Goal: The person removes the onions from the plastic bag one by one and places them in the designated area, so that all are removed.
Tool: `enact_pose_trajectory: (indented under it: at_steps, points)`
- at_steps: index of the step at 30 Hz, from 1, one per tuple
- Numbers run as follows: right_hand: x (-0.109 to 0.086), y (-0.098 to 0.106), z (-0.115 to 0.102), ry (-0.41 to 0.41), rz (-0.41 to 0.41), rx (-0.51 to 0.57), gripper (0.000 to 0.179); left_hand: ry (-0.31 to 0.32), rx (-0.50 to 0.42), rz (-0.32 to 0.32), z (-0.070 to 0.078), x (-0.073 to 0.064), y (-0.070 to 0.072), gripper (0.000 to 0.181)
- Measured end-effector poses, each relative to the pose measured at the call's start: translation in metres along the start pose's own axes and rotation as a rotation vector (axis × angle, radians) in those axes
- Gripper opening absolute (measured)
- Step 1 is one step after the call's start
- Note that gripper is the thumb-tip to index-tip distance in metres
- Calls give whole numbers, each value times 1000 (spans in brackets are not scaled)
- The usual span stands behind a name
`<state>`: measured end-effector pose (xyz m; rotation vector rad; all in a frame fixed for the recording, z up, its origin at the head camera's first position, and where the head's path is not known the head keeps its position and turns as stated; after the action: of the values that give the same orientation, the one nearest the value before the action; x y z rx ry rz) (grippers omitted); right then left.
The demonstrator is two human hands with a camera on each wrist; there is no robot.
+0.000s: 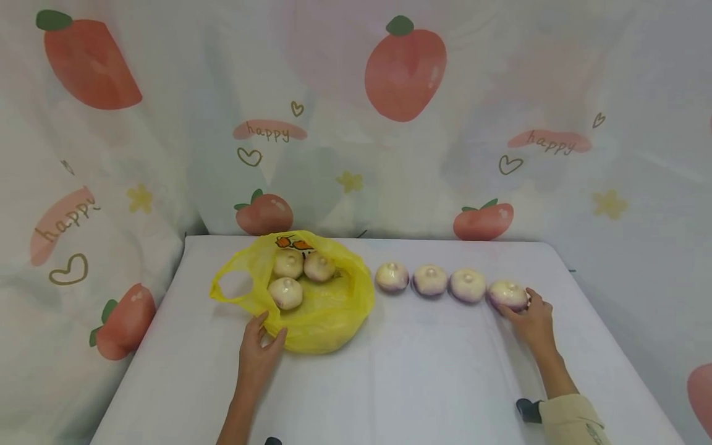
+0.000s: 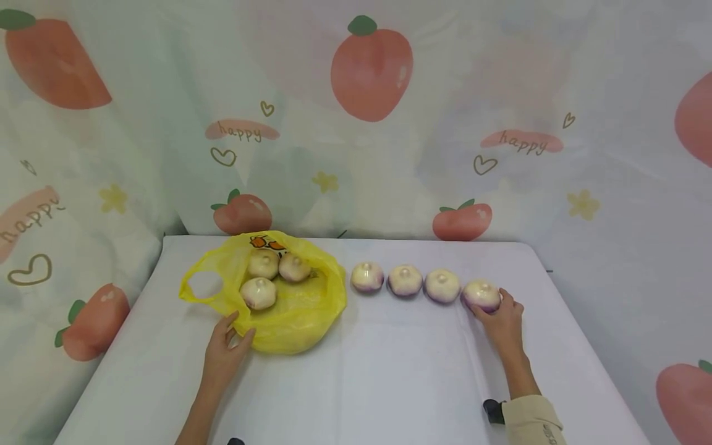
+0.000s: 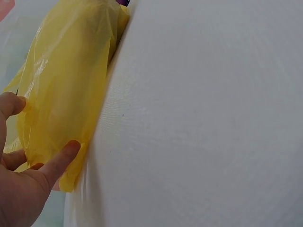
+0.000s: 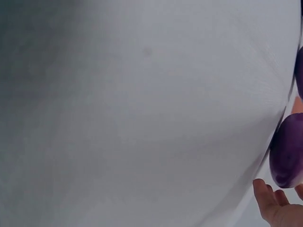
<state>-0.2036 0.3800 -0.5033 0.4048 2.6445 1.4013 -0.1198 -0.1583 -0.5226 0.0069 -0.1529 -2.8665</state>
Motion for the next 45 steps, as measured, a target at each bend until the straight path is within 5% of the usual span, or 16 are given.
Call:
enact_pose_trajectory:
  at_steps: [8,22,30,38,45]
  points:
    - [-8,-2,1,-14,33,9,84,40,30,1,-5,-11,1,61]
    - [-22,14,-45,31,334,186,71,34,36,-18,-2,-7,3,61]
    - [-27,11,-78,207,261,239,68,41,53,-1,-5,-6,2,59]
    - [-24,-2,-99,325,88,246,65,10,43,2,-3,-3,1,58]
    - [-21,-10,-118,400,78,252,60,-31,21,23,1,-2,-2,56]
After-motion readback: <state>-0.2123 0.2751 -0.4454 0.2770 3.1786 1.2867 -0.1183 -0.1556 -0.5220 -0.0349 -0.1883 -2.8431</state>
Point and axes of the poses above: each hand's wrist, its own x-axis towards the middle knuckle, its own y-axis out of the back of the hand, z = x × y, the point moved 3 cm from there along x, towards the middle knuckle, and after that the axes turned 5 degrees about -x, right-handed, at the moved point
